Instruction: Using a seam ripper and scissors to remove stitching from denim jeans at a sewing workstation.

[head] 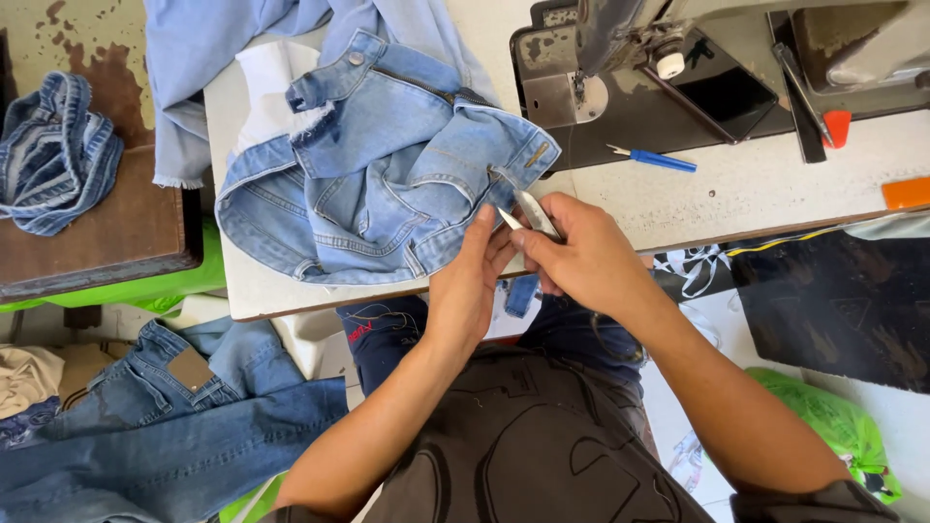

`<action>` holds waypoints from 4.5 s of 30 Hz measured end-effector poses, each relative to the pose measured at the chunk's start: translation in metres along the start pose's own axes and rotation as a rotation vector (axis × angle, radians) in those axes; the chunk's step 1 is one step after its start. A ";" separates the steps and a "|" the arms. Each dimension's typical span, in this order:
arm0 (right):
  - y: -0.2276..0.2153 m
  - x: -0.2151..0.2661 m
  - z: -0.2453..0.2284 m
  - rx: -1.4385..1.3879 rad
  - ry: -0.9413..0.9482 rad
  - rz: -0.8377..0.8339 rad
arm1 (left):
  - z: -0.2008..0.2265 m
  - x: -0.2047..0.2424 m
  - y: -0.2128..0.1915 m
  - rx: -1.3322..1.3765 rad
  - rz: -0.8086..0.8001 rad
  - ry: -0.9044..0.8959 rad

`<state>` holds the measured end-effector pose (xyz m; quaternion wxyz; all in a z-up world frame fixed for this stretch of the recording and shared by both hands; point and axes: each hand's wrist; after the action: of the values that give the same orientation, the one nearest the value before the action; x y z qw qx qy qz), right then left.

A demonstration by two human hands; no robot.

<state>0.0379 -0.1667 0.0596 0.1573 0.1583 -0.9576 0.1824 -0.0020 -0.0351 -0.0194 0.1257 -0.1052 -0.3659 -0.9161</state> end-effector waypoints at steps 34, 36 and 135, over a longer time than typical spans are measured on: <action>0.007 -0.016 0.028 -0.386 0.058 -0.018 | 0.014 -0.013 -0.002 -0.846 0.062 0.640; 0.009 -0.014 0.028 -0.490 0.111 -0.050 | 0.007 -0.013 -0.007 -0.869 0.052 0.701; 0.073 -0.085 0.067 -0.449 -0.064 0.239 | 0.044 -0.013 -0.014 -1.145 -0.238 0.968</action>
<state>0.0720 -0.1082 -0.0515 0.1353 0.0108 -0.9905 -0.0226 0.0110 0.0074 -0.0006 0.0984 0.3000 0.2541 -0.9142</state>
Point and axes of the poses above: each hand's wrist, its own x-axis away from the middle knuckle, its own y-axis out of the palm, z = x × y, and after that the axes turned 2 degrees about y, right-handed
